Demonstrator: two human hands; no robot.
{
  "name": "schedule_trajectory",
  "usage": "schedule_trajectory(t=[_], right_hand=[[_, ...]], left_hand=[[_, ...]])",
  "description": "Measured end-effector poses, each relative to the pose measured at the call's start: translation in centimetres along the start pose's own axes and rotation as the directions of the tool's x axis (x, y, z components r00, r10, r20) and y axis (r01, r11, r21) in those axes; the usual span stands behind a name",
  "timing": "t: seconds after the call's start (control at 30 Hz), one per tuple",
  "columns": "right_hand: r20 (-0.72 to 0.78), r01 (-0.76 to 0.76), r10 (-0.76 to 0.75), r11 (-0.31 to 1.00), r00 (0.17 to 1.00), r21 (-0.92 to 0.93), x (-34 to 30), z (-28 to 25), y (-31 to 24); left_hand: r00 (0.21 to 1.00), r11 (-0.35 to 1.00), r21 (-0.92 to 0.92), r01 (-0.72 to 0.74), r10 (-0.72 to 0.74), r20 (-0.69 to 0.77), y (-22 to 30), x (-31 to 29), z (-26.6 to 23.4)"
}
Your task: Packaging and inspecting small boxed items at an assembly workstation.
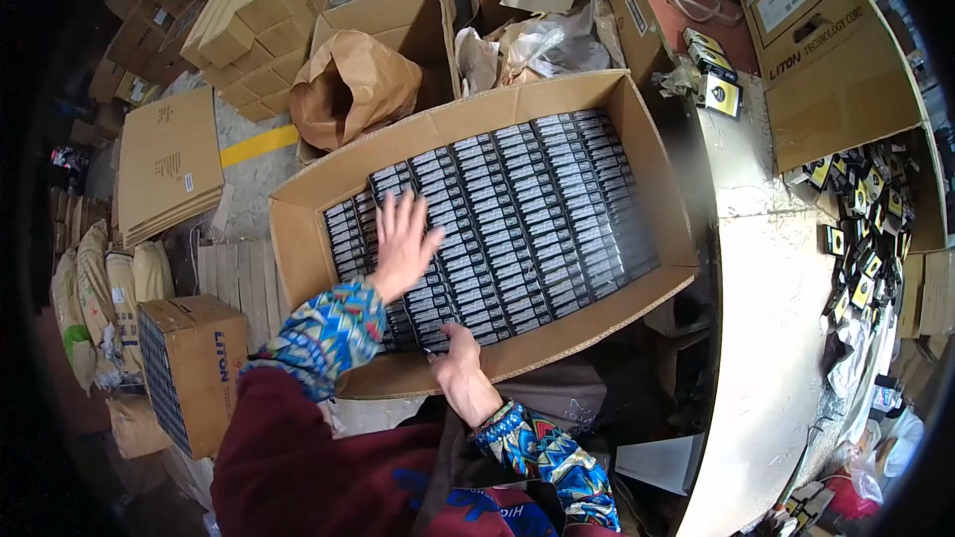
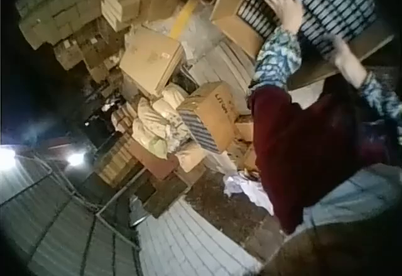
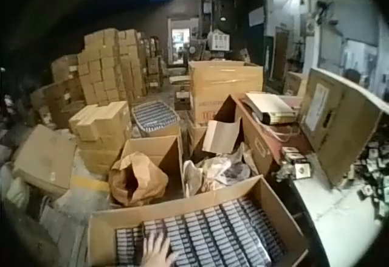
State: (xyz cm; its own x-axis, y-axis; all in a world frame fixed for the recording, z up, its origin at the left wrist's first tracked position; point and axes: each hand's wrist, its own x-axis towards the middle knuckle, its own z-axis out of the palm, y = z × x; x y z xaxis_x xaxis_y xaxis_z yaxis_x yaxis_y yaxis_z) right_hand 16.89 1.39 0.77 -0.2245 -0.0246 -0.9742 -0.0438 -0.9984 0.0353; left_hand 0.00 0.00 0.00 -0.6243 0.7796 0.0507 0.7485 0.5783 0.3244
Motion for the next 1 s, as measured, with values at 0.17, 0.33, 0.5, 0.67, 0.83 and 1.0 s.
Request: schedule_trajectory(t=[0.17,0.33,0.5,0.67,0.83,1.0], right_hand=[[0.04,-0.031,0.027,0.994,0.999,0.103,-0.9,0.8,2.3],[0.306,0.277,-0.275,0.96,0.912,0.039,-8.9,0.0,-0.4],[0.367,0.6,-0.591,0.793,0.719,0.103,-17.5,-4.3,-7.1],[0.326,0.6,-0.674,0.738,0.663,0.308,-17.5,-10.9,-6.4],[0.343,0.554,-0.615,0.789,0.71,0.267,-15.6,-12.0,-3.5],[0.231,0.576,-0.605,0.796,0.762,0.184,-15.5,-15.7,-0.6]], left_hand=[[0.884,0.926,-0.291,-0.24,0.332,0.328,2.3,-10.2,-2.7],[0.85,0.89,0.012,-0.455,0.43,0.305,2.3,-9.6,-1.3],[0.91,0.818,-0.532,0.22,-0.368,-0.19,-3.6,-5.1,-0.9],[0.745,0.413,-0.774,0.481,-0.658,0.112,-4.1,3.4,-2.8],[0.878,0.442,-0.782,0.439,-0.394,0.27,-4.7,1.4,-3.7],[0.158,-0.232,-0.328,0.916,-0.542,0.825,4.2,-8.1,-6.8]])
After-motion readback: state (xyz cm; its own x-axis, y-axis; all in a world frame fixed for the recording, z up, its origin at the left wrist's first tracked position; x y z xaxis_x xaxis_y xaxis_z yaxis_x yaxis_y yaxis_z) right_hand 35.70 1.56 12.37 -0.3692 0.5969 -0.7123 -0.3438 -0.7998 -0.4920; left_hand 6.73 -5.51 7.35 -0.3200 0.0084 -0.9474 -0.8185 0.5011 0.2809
